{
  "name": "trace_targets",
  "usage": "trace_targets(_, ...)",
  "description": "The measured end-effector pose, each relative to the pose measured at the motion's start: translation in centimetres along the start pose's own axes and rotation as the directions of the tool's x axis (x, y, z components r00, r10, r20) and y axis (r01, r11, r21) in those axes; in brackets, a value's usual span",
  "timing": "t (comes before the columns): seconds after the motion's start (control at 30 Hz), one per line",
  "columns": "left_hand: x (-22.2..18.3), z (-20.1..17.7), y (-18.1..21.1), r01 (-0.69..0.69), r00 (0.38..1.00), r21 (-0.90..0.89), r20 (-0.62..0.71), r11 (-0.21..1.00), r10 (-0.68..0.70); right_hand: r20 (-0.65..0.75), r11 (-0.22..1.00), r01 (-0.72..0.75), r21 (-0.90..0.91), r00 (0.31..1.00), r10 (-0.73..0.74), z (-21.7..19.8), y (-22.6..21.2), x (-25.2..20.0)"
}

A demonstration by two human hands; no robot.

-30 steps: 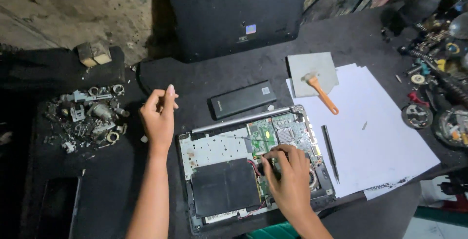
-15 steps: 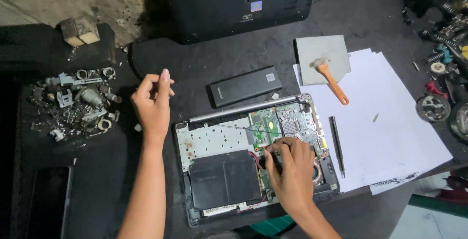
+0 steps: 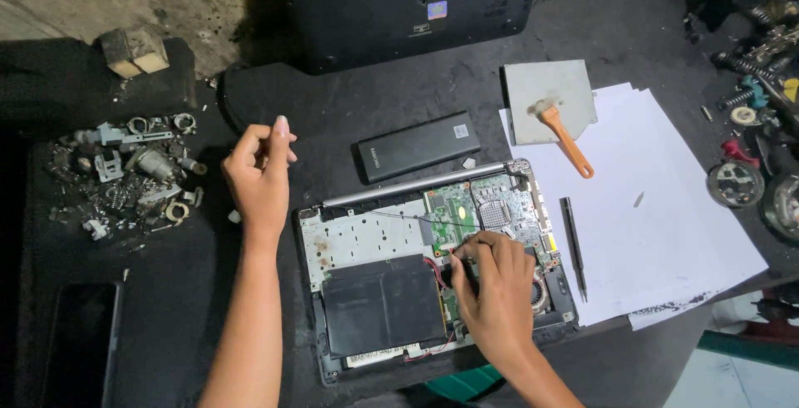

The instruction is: Disassembling a laptop by removing screws from the back panel and prying it open to reveal internal components.

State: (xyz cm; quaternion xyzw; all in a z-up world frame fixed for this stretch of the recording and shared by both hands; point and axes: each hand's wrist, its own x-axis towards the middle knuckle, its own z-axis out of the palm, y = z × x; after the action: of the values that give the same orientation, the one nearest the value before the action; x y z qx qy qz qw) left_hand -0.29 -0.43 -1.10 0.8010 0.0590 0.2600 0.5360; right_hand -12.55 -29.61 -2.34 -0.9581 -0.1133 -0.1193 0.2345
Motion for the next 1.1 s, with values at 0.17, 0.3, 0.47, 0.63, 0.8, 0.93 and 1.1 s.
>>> trace_targets(0.17,0.1,0.0,-0.2,0.013,1.000,0.007,-0.002,1.000,-0.013,-0.002,1.000,0.003,0.020,1.000,-0.003,0.2,0.4,-0.7)
trace_targets(0.3,0.2,-0.1,-0.2,-0.015,1.000,0.026,0.002,1.000,0.015,-0.089,0.984,-0.005,0.176,0.996,0.021,-0.2,0.0,-0.2)
trace_targets(0.47,0.0,-0.1,-0.1,-0.037,0.999,0.041,-0.001,0.998,0.037,-0.184,0.954,-0.025,0.300,0.979,0.083,-1.1,-0.8,-0.7)
trace_targets(0.63,0.0,-0.4,0.3,-0.060,0.998,0.029,0.003,0.998,0.060,-0.331,0.925,0.082,0.371,0.942,0.049,-0.9,0.2,-2.5)
trace_targets(0.8,0.1,-0.4,0.4,-0.028,1.000,0.010,-0.007,1.000,0.028,-0.223,0.960,0.127,0.248,0.972,-0.071,-4.6,-2.4,0.3)
trace_targets(0.93,0.1,-0.5,0.5,-0.039,0.999,-0.003,-0.017,0.999,0.039,0.276,0.964,0.138,0.227,0.940,-0.200,-4.2,-3.9,3.7)
trace_targets(1.1,0.1,-0.6,0.4,-0.073,0.997,0.004,-0.032,0.997,0.073,0.545,0.883,0.469,0.002,0.740,-0.395,-0.3,-2.9,3.7)
